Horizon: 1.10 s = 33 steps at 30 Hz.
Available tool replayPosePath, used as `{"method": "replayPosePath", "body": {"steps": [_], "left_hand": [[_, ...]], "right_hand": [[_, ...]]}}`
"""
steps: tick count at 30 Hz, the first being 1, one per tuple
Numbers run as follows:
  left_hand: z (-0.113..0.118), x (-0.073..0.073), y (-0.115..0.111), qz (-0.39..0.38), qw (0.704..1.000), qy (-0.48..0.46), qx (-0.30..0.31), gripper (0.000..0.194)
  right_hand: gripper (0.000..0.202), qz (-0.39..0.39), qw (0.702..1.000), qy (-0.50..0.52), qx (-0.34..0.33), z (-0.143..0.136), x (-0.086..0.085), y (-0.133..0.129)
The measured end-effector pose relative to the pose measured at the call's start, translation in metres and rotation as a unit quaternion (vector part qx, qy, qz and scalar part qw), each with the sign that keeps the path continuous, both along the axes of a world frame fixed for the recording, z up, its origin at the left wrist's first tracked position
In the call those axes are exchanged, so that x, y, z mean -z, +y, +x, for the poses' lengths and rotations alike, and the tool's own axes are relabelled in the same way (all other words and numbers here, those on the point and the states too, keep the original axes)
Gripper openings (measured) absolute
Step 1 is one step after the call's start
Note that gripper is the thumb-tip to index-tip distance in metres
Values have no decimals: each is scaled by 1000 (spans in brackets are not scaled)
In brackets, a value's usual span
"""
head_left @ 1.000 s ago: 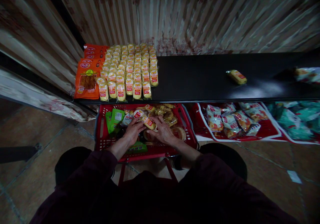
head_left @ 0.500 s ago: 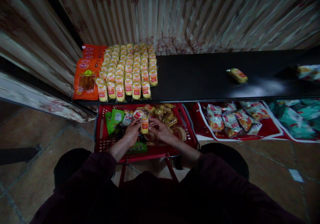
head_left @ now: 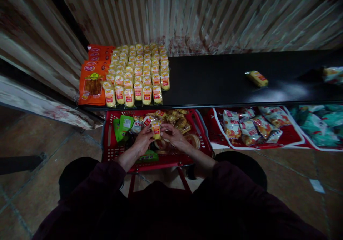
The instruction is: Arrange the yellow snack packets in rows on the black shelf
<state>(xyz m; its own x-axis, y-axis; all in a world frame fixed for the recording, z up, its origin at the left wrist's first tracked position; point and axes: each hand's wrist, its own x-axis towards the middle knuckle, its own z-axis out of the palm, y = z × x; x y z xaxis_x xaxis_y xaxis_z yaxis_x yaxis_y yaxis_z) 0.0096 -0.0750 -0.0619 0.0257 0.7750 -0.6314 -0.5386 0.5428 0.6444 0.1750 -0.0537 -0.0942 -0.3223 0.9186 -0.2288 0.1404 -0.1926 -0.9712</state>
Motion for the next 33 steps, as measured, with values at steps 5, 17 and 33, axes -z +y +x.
{"method": "replayPosePath", "body": {"steps": [5, 17, 33], "left_hand": [[-1, 0, -1, 6, 1000, -5, 6, 33], [-3, -5, 0, 0, 998, -51, 24, 51], [-1, -3, -2, 21, 999, -26, 34, 59]], "right_hand": [[42, 14, 1000, -17, -20, 0, -5, 1], [55, -28, 998, 14, -58, 5, -11, 1], [55, -8, 998, 38, -40, 4, -6, 0]]}}
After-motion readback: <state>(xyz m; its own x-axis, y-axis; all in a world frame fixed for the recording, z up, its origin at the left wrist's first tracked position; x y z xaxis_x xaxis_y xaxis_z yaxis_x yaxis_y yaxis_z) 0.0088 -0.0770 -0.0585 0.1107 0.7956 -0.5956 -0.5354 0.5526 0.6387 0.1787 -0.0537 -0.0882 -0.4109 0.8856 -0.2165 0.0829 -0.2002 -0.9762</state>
